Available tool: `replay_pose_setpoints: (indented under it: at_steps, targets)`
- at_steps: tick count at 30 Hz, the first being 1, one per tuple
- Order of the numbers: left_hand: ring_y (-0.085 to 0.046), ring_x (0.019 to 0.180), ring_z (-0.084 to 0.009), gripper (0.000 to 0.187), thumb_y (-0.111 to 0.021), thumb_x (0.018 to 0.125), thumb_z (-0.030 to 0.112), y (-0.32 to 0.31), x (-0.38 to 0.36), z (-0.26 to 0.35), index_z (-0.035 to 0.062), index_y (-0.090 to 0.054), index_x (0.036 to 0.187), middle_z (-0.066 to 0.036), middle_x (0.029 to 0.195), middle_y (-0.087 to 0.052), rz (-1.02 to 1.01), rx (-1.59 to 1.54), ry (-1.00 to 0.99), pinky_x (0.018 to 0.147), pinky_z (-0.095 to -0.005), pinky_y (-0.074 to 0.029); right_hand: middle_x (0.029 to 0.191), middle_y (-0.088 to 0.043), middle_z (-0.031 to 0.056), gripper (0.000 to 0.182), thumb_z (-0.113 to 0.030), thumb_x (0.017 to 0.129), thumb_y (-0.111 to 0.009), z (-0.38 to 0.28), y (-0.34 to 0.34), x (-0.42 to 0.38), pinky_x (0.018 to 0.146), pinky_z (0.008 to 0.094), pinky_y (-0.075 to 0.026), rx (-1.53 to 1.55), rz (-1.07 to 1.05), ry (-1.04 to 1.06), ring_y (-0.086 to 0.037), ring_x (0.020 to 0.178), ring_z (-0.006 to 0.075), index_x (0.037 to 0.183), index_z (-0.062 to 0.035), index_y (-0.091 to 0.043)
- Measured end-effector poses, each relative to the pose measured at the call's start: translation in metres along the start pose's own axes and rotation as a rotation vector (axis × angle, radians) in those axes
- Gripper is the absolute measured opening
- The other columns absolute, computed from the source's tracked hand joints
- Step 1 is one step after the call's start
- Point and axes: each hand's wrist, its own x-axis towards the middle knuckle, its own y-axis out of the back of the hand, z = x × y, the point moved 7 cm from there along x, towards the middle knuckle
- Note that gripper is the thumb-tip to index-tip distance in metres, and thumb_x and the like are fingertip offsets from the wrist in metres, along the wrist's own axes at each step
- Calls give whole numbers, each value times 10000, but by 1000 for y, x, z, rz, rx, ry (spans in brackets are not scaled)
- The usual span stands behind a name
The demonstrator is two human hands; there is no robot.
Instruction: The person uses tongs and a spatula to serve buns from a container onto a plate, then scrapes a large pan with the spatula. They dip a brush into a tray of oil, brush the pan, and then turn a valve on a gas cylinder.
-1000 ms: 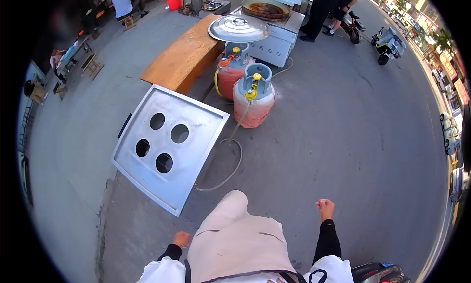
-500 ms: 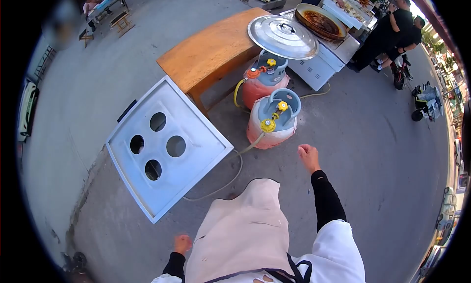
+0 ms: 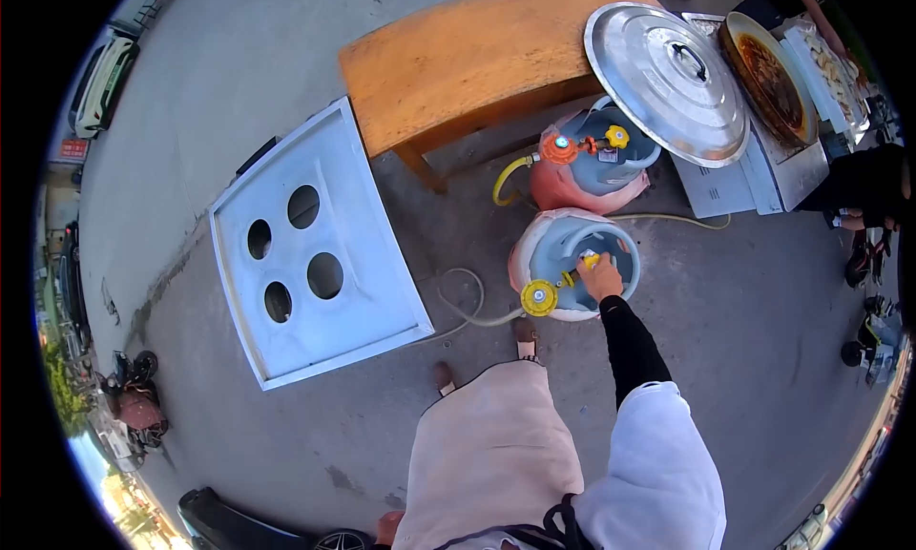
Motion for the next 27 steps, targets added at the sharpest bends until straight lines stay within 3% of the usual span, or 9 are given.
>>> replay_pose_setpoints:
  at_steps: [2, 5, 9, 11, 13, 21, 23, 25, 27]
  targets:
    - [-616, 698, -311, 194, -550, 804, 276, -19, -12, 15, 109, -552, 704, -101, 817, -653, 10, 13, -49, 573, -468, -466, 878, -650, 249, 565, -490, 767, -602, -8, 6, -1, 757, 467, -498, -88, 15, 193, -640, 840, 398, 1068, -23, -497]
    - [-606, 855, -328, 216, -556, 801, 310, -35, -19, 22, 106, -627, 804, -104, 905, -652, -86, -48, 284, 714, -427, -489, 828, -649, 243, 534, -431, 777, -589, -19, 15, 0, 737, 460, -507, -201, -47, 393, -647, 770, 396, 1080, 1, -505]
    - [-636, 743, -259, 208, -564, 824, 266, -36, -21, 44, 74, -640, 846, -102, 830, -662, 43, -336, 426, 632, -383, -499, 787, -656, 209, 477, -415, 759, -618, -17, 17, 3, 673, 462, -512, -245, -9, 453, -645, 724, 381, 1024, -29, -525]
    - [-637, 679, -234, 196, -563, 838, 245, -35, -16, 54, 63, -632, 861, -103, 791, -662, 60, -431, 530, 579, -371, -499, 749, -653, 197, 457, -385, 740, -643, -24, 14, 2, 659, 449, -516, -353, -38, 654, -649, 705, 368, 1014, -36, -533]
    - [-617, 603, -179, 198, -565, 863, 236, 16, 0, 127, 57, -613, 933, -95, 732, -646, 9, -702, 600, 491, -316, -485, 753, -649, 188, 450, -362, 730, -655, -31, 19, 1, 653, 439, -518, -421, -67, 748, -651, 702, 355, 1025, -44, -536]
    - [-629, 608, -177, 233, -562, 878, 248, -24, -1, 100, 56, -591, 1007, -99, 736, -645, 31, -645, 410, 491, -289, -504, 971, -587, 141, 463, -292, 685, -710, -45, 19, -18, 690, 364, -489, -731, -63, 1064, -613, 820, 265, 1078, -93, -567]
    - [-628, 607, -179, 235, -558, 880, 247, -28, 0, 100, 54, -590, 1010, -99, 738, -645, 57, -646, 331, 495, -288, -504, 1035, -545, 117, 442, -240, 727, -661, -64, 44, -48, 769, 353, -438, -626, 265, 1157, -544, 928, 245, 1126, -77, -565]
    - [-632, 619, -185, 252, -560, 880, 260, -23, 5, 107, 50, -587, 1018, -97, 744, -646, 39, -405, 353, 512, -291, -510, 1063, -529, 119, 444, -187, 751, -617, -63, 31, -66, 804, 362, -412, -510, 190, 1134, -511, 971, 252, 1170, -57, -546]
    - [-633, 627, -185, 254, -548, 885, 260, -31, 5, 113, 49, -586, 1022, -99, 745, -646, 45, -515, 372, 517, -294, -512, 1090, -512, 122, 452, -133, 775, -574, -53, 13, -81, 840, 372, -386, -402, 112, 1105, -478, 1014, 259, 1213, -37, -528]
